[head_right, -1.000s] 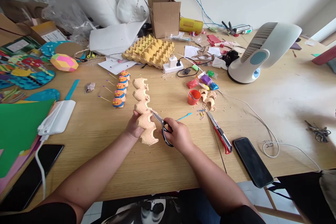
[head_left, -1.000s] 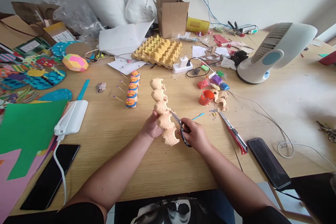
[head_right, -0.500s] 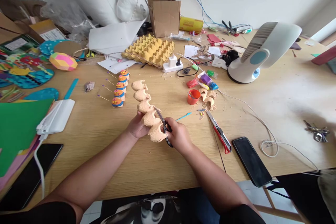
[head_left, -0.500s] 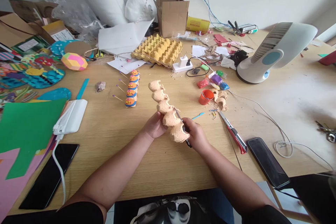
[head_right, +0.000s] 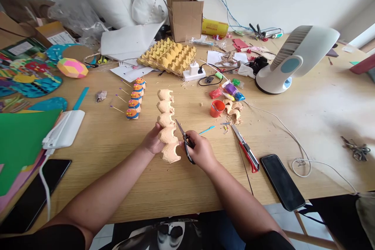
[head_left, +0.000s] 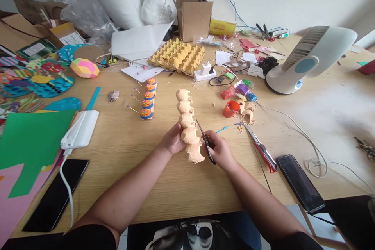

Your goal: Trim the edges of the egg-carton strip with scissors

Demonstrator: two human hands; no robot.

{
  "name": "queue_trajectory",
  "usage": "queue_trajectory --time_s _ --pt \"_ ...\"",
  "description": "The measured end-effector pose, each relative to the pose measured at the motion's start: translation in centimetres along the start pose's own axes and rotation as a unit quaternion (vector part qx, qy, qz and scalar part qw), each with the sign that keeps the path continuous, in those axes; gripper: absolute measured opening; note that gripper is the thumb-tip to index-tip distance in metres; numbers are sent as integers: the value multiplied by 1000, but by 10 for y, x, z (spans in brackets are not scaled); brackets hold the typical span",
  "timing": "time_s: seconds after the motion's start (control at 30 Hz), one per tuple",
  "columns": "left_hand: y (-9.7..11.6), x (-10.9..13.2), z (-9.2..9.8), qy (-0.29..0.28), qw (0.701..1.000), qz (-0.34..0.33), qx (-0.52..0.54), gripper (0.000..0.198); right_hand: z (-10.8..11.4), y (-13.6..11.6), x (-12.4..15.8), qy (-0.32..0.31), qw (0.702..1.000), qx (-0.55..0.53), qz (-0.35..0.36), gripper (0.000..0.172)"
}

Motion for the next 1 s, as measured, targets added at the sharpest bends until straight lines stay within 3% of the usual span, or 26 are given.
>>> queue_trajectory --time_s 0.2,0.37,0.5,0.73,1.0 --pt "-1 4 14 58 998 6 22 41 9 -11 4 35 995 93 31 31" --pt "-3 4 18 50 998 8 24 35 12 -11 3 55 979 184 69 29" --pt "-7 4 23 60 997 39 33 43 15 -9 3 65 967 235 80 27" --pt "-5 4 12 53 997 47 41 50 17 -8 3 76 953 283 81 28" --pt "-4 3 7 48 998 27 21 42 20 -8 3 87 952 285 72 36"
Point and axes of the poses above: each hand's wrist, its own x-axis away from the middle knuckle, its own z-axis out of the back of the hand, y = z × x, the point moved 6 cm from there along -x, towards the middle knuckle, and after that the axes turned 8 degrees about -y, right-handed, at the moved point
